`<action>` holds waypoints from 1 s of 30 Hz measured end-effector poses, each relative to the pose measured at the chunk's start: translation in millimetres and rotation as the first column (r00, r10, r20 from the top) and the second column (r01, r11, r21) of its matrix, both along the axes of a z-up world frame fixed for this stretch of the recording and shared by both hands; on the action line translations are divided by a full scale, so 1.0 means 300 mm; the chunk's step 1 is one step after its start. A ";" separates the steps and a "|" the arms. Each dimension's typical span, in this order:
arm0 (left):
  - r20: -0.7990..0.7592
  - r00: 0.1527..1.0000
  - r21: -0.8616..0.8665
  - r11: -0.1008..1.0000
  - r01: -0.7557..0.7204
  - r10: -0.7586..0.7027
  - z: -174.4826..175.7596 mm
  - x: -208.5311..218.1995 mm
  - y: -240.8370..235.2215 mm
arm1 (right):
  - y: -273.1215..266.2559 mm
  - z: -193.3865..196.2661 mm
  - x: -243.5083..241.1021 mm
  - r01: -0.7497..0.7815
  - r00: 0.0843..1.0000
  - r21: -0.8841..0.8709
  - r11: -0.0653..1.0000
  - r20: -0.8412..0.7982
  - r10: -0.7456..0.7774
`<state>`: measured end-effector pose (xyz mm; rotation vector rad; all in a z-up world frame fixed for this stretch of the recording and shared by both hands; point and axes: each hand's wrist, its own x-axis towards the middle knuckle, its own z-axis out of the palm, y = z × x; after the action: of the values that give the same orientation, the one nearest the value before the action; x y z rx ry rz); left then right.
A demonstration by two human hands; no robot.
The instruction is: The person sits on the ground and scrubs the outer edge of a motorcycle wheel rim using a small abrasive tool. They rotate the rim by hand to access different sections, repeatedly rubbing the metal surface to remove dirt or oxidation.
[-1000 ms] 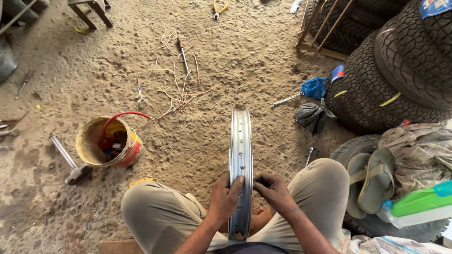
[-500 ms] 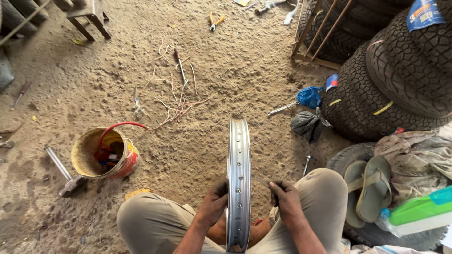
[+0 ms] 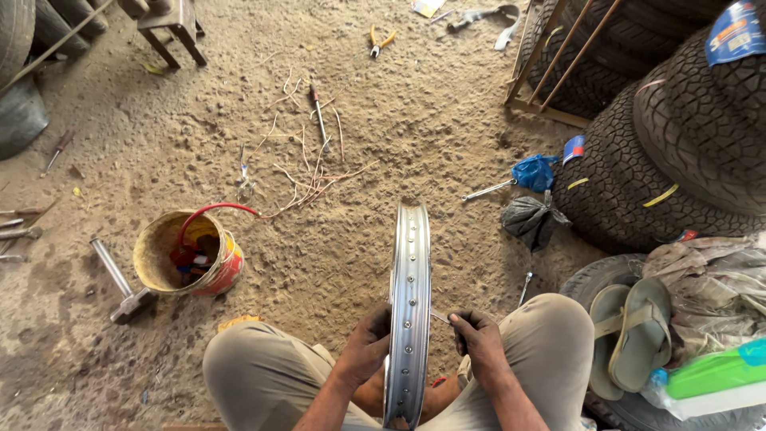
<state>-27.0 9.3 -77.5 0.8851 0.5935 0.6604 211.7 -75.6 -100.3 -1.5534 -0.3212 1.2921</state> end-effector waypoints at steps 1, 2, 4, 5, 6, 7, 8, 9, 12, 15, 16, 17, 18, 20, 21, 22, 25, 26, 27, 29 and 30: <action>0.047 0.999 0.014 1.000 -0.012 0.011 0.001 -0.001 -0.005 | -0.003 -0.004 -0.004 -0.001 1.000 0.001 1.000 0.006 0.001; 0.093 0.995 0.027 0.999 -0.025 0.022 0.000 -0.002 -0.009 | -0.005 -0.009 -0.007 -0.002 1.000 0.004 1.000 0.004 0.002; 0.128 0.992 -0.066 0.998 -0.010 0.018 -0.007 -0.002 -0.009 | -0.001 -0.017 -0.007 -0.008 1.000 0.012 1.000 0.001 0.008; 0.145 0.989 -0.111 0.994 -0.001 0.017 -0.011 -0.003 -0.003 | 0.003 -0.021 -0.005 -0.009 1.000 0.009 1.000 -0.004 0.009; 0.128 0.992 -0.134 0.991 0.023 -0.006 -0.017 -0.006 0.006 | 0.008 -0.024 -0.003 -0.011 1.000 0.006 1.000 -0.009 0.011; 0.113 0.993 -0.161 0.986 0.047 -0.029 -0.024 -0.009 0.012 | 0.006 -0.026 0.000 -0.012 1.000 0.001 1.000 -0.013 0.012; 0.099 0.994 -0.187 0.980 0.071 -0.053 -0.030 -0.012 0.022 | 0.005 -0.028 0.002 -0.012 1.000 0.000 1.000 -0.013 0.012; 0.056 0.993 -0.156 0.981 0.114 -0.106 -0.034 -0.018 0.032 | 0.004 -0.029 0.001 -0.015 1.000 -0.002 1.000 -0.014 0.015; -0.039 0.976 -0.097 0.973 0.211 -0.216 -0.028 -0.036 0.061 | -0.002 -0.027 -0.012 -0.028 1.000 -0.024 0.999 -0.008 0.028; -0.102 0.967 -0.039 0.973 0.229 -0.232 0.020 -0.030 0.081 | 0.011 -0.013 -0.006 -0.038 0.999 0.006 0.999 -0.026 0.038; -0.154 0.965 0.006 0.976 0.218 -0.214 0.044 -0.030 0.077 | 0.012 -0.009 -0.006 -0.041 0.998 0.023 0.999 -0.037 0.042; -0.205 0.958 0.052 0.976 0.214 -0.199 0.070 -0.027 0.075 | 0.009 -0.007 -0.008 -0.045 0.998 0.038 0.998 -0.044 0.046; -0.081 0.984 -0.066 0.986 0.151 -0.156 0.098 -0.032 0.065 | 0.006 -0.005 -0.010 -0.048 0.997 0.053 0.997 -0.051 0.051; 0.145 0.989 -0.319 0.945 0.075 -0.030 0.152 -0.036 0.044 | -0.006 -0.004 -0.010 -0.040 0.997 0.091 0.995 -0.069 0.046; 0.089 0.996 -0.261 0.964 0.044 -0.021 0.171 -0.025 0.034 | -0.016 -0.003 -0.006 -0.038 0.996 0.112 0.993 -0.081 0.047; 0.035 0.999 -0.200 0.980 0.015 -0.008 0.187 -0.013 0.016 | -0.026 -0.002 -0.005 -0.036 0.995 0.134 0.990 -0.092 0.049; -0.233 0.962 0.041 0.990 -0.133 0.139 0.210 0.046 -0.047 | -0.050 0.006 0.003 -0.003 0.974 0.189 0.982 -0.222 0.046; -0.329 0.920 0.137 0.974 -0.178 0.215 0.214 0.057 -0.060 | -0.058 0.010 -0.006 -0.004 0.966 0.232 0.973 -0.251 0.064; -0.357 0.890 0.276 0.942 -0.188 0.283 0.216 0.067 -0.066 | -0.060 0.015 -0.009 -0.004 0.957 0.277 0.961 -0.276 0.084; -0.382 0.824 0.535 0.827 -0.172 0.418 0.220 0.077 -0.070 | -0.057 0.024 -0.020 -0.023 0.949 0.330 0.944 -0.290 0.125; -0.408 0.795 0.565 0.808 -0.166 0.449 0.221 0.081 -0.069 | -0.053 0.027 -0.027 -0.044 0.949 0.339 0.940 -0.279 0.145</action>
<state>-2.5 -11.5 -11.1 1.5100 1.1182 0.9119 203.6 -91.5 -92.1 -1.0528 -0.3989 1.4456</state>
